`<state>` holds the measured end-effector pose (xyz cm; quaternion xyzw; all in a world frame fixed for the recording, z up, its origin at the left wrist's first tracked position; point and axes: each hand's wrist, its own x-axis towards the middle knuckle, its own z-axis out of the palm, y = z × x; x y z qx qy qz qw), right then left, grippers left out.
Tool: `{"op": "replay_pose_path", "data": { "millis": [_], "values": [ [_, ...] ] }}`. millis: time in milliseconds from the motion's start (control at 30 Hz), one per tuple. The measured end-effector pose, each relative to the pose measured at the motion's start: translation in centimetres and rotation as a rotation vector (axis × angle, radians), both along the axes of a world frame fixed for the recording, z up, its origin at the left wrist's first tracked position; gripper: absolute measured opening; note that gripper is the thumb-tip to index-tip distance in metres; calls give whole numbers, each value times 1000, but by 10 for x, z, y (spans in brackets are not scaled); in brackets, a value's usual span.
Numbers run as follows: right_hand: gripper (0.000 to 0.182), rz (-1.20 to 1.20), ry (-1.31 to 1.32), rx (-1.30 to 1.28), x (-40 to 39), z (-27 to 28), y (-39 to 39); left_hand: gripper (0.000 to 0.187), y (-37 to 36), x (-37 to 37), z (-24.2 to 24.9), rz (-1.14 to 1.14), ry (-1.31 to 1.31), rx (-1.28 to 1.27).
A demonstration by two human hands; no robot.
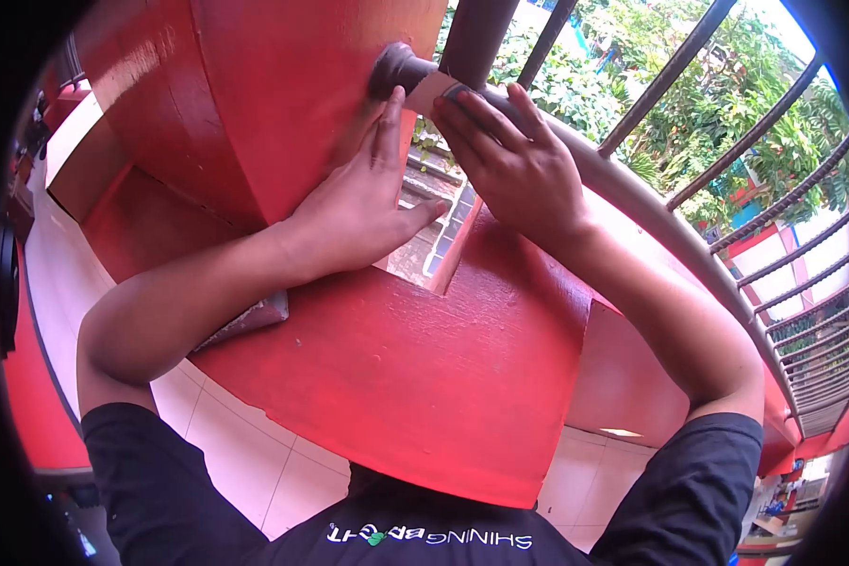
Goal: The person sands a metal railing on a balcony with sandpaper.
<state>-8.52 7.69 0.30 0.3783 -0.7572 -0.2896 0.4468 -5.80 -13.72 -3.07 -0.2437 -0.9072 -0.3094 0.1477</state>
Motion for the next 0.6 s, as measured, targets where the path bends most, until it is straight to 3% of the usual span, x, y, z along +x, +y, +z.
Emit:
{"op": "replay_pose_path", "data": {
  "millis": [67, 167, 333, 467, 600],
  "values": [
    [46, -45, 47, 68, -7, 11, -14, 112, 0, 5, 4, -19, -169, -16],
    [48, -61, -1, 51, -11, 15, -17, 110, -4, 9, 6, -43, -189, -127],
    [49, -88, 45, 181, -5, -11, 45, 105, -3, 11, 8, -59, -244, -246],
    [48, -93, 57, 241, -11, 0, 0, 100, -5, 13, 20, -115, -390, -337],
    [47, -100, -39, 264, -2, 13, 22, 98, -9, 16, 13, -167, -307, -330]
  ]
}}
